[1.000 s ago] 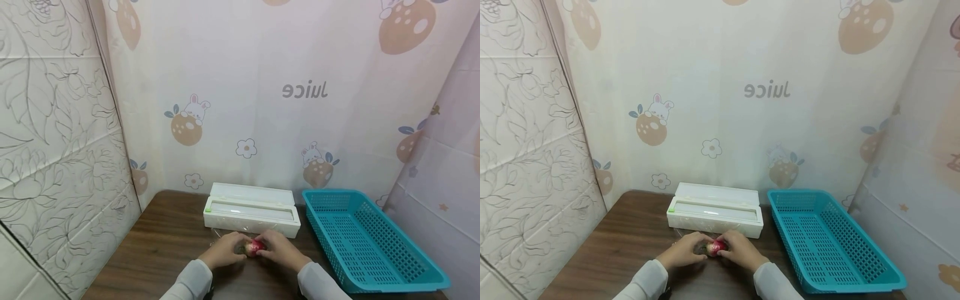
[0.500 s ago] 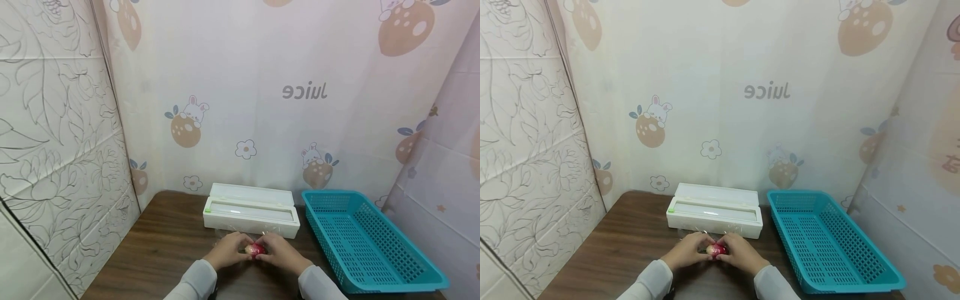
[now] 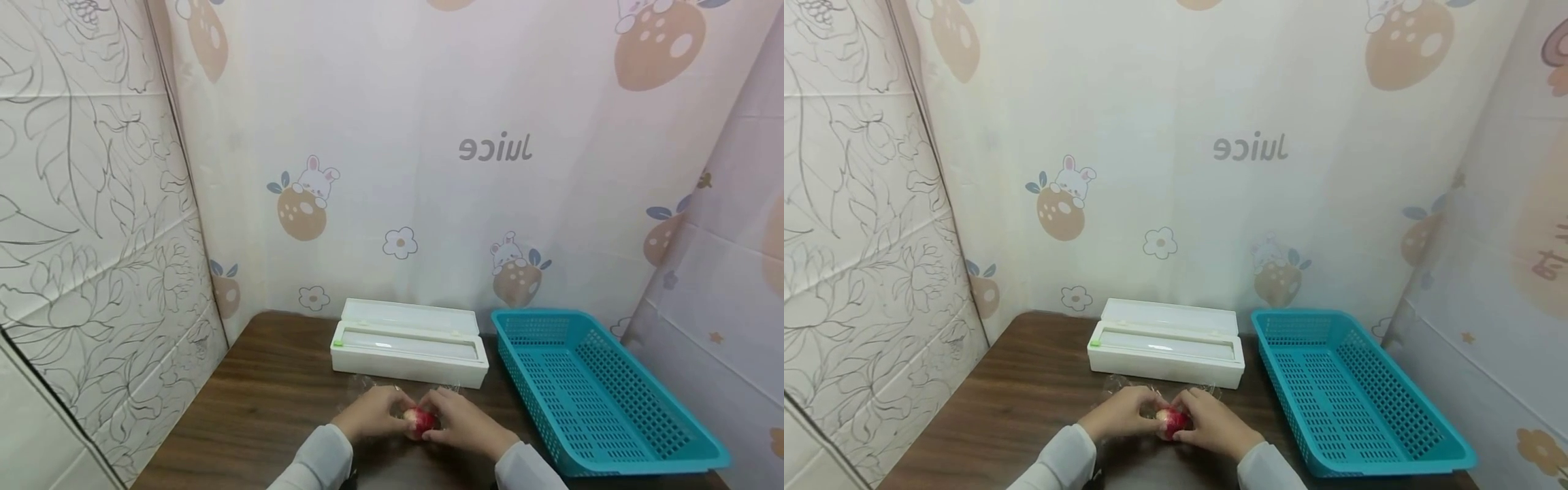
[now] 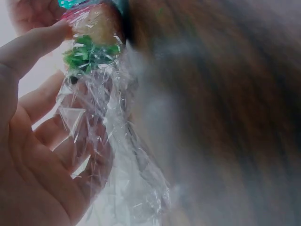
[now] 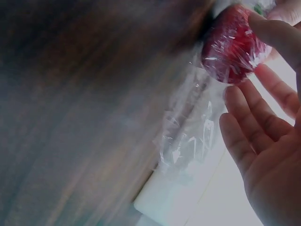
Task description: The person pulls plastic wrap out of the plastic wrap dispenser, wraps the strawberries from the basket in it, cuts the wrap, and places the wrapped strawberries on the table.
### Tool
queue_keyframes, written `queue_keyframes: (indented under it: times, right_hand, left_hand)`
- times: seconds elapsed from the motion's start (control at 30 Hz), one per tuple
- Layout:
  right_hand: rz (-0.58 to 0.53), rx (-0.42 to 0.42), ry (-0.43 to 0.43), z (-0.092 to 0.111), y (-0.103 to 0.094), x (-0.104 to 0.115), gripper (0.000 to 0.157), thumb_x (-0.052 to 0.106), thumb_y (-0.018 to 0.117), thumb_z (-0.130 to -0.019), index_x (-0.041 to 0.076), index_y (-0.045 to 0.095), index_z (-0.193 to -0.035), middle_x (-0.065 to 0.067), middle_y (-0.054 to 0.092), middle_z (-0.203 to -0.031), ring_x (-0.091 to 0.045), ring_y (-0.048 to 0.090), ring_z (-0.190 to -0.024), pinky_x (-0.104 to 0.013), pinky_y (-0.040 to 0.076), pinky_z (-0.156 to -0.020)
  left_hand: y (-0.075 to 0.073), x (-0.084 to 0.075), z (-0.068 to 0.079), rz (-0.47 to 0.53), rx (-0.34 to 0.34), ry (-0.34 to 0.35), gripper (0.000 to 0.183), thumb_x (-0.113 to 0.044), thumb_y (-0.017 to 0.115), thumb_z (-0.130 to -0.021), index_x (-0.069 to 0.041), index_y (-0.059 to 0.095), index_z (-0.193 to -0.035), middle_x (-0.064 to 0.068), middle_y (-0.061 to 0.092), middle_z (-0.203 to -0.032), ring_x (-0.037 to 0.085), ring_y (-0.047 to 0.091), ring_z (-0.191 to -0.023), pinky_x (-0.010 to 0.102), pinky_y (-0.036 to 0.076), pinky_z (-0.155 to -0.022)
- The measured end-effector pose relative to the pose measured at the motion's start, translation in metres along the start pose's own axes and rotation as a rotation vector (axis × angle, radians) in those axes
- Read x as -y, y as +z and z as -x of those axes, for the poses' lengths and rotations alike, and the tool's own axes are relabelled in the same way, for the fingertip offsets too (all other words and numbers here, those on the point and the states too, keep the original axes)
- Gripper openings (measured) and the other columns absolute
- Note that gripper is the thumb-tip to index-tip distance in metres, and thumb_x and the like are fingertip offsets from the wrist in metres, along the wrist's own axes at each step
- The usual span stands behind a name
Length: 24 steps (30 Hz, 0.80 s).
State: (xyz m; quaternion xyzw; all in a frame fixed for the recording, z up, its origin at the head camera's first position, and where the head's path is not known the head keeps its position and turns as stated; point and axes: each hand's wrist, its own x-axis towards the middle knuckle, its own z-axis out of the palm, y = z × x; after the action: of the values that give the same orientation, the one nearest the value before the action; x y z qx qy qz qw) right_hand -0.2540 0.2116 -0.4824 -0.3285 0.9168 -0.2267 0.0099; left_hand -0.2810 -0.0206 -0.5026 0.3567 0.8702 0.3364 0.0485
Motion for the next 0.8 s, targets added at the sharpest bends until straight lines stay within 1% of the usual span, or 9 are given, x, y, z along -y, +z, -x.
queue_keyframes:
  times: [0.17,0.23,0.33,0.5,0.6,0.7,0.8]
  right_hand:
    - [0.036,-0.02,-0.004,0.002,0.004,0.001,0.043,0.029,0.086,-0.078,0.02,0.063,-0.113,0.009,0.058,-0.106,-0.006,0.057,-0.096,-0.029,0.055,-0.083]
    - [0.057,-0.03,-0.003,0.002,0.005,0.001,0.044,0.028,0.087,-0.077,0.02,0.063,-0.114,0.009,0.058,-0.107,-0.006,0.057,-0.097,-0.03,0.055,-0.084]
    - [0.075,-0.033,0.019,0.001,0.007,0.003,0.046,0.029,0.088,-0.076,0.019,0.063,-0.114,0.01,0.058,-0.106,-0.006,0.057,-0.096,-0.03,0.055,-0.083]
    - [0.066,-0.042,0.059,-0.002,0.013,0.004,0.05,0.029,0.089,-0.074,0.018,0.062,-0.115,0.009,0.056,-0.105,-0.005,0.056,-0.093,-0.028,0.055,-0.08]
    - [0.04,-0.051,0.055,-0.001,0.015,0.004,0.05,0.028,0.089,-0.075,0.017,0.061,-0.115,0.007,0.056,-0.105,-0.004,0.056,-0.092,-0.026,0.055,-0.078]
    - [0.031,-0.048,0.039,0.0,0.014,0.004,0.047,0.031,0.088,-0.077,0.017,0.062,-0.114,0.008,0.056,-0.103,-0.003,0.054,-0.089,-0.025,0.054,-0.075]
    - [0.037,-0.037,0.022,0.001,0.013,0.003,0.046,0.035,0.085,-0.079,0.018,0.062,-0.115,0.01,0.057,-0.103,-0.003,0.054,-0.09,-0.027,0.054,-0.077]
  left_hand:
    - [-0.002,-0.007,0.007,-0.121,-0.053,0.022,0.028,-0.033,0.075,-0.09,-0.02,0.074,-0.115,-0.014,0.068,-0.108,0.003,0.062,-0.1,0.029,0.053,-0.087]
    - [-0.003,-0.009,0.008,-0.161,-0.077,0.008,0.026,-0.033,0.074,-0.09,-0.023,0.074,-0.114,-0.016,0.067,-0.108,0.002,0.061,-0.101,0.03,0.053,-0.086]
    - [-0.003,-0.01,0.008,-0.203,-0.101,0.01,0.021,-0.031,0.075,-0.089,-0.026,0.073,-0.109,-0.018,0.066,-0.105,0.001,0.061,-0.1,0.031,0.053,-0.084]
    - [-0.005,-0.011,0.007,-0.175,-0.087,-0.009,0.018,-0.028,0.075,-0.089,-0.025,0.074,-0.107,-0.017,0.068,-0.102,0.001,0.062,-0.094,0.028,0.054,-0.081]
    - [-0.006,-0.01,0.007,-0.13,-0.067,-0.033,0.019,-0.029,0.074,-0.09,-0.024,0.075,-0.108,-0.016,0.069,-0.102,0.001,0.064,-0.091,0.027,0.054,-0.079]
    - [-0.005,-0.009,0.008,-0.093,-0.043,-0.047,0.02,-0.03,0.074,-0.091,-0.023,0.075,-0.11,-0.015,0.071,-0.102,0.001,0.065,-0.089,0.025,0.054,-0.077]
    - [-0.005,-0.008,0.009,-0.076,-0.026,-0.051,0.02,-0.031,0.073,-0.092,-0.022,0.075,-0.11,-0.013,0.072,-0.101,0.001,0.066,-0.088,0.025,0.054,-0.077]
